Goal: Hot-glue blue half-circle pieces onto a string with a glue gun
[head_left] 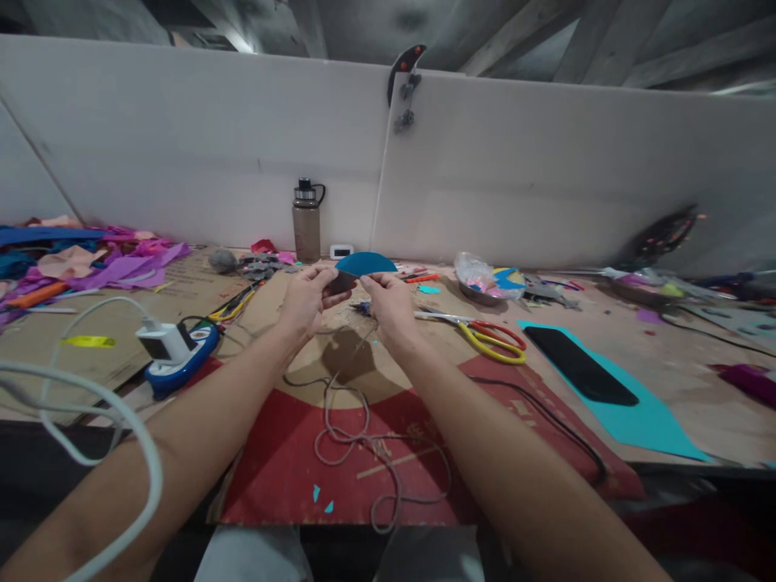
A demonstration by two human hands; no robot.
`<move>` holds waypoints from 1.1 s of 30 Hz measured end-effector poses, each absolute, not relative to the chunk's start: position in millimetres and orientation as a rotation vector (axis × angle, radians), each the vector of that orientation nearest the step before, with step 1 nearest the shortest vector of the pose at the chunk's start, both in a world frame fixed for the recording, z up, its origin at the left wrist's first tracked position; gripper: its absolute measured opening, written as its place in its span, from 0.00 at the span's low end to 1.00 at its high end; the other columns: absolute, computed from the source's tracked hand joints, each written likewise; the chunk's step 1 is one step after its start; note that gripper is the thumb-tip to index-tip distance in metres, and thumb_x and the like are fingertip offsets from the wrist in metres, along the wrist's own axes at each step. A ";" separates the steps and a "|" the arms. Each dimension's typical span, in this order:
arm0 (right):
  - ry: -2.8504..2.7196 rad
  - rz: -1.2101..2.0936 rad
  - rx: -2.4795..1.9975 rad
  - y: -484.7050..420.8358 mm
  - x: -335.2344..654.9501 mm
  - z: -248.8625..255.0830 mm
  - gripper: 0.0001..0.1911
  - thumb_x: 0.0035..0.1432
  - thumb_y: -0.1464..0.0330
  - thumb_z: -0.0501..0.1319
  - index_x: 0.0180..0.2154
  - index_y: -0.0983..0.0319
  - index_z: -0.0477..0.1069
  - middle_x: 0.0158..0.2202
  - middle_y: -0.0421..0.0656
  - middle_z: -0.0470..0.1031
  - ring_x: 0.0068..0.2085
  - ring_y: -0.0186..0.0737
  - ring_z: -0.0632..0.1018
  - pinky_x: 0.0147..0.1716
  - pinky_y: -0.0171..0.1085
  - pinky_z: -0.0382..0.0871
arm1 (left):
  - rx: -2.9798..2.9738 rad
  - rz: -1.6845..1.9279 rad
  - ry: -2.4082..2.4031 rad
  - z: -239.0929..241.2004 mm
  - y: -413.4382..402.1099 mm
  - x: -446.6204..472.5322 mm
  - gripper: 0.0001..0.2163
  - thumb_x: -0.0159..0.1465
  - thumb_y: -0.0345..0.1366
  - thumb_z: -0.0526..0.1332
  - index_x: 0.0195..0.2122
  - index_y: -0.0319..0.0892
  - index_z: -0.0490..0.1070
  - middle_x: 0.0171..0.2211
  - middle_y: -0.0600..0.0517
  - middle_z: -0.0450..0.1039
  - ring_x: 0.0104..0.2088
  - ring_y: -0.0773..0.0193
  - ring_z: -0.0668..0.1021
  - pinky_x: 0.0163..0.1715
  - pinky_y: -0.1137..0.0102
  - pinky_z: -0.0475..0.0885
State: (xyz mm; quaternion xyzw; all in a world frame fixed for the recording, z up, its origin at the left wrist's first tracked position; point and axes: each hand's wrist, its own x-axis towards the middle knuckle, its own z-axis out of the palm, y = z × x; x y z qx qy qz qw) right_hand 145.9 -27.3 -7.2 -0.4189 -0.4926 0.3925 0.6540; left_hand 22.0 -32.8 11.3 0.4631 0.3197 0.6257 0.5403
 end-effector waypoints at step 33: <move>-1.076 1.122 -0.707 -42.1 150.0 -0.7 0.12 0.42 0.63 0.64 0.27 0.61 0.66 0.19 0.31 0.61 0.16 0.23 0.53 0.13 0.28 0.45 | 1.077 1.286 0.670 16.1 -33.0 17.8 0.04 0.57 0.30 0.60 0.34 0.37 0.68 0.29 0.48 0.76 0.29 0.64 0.80 0.27 0.73 0.76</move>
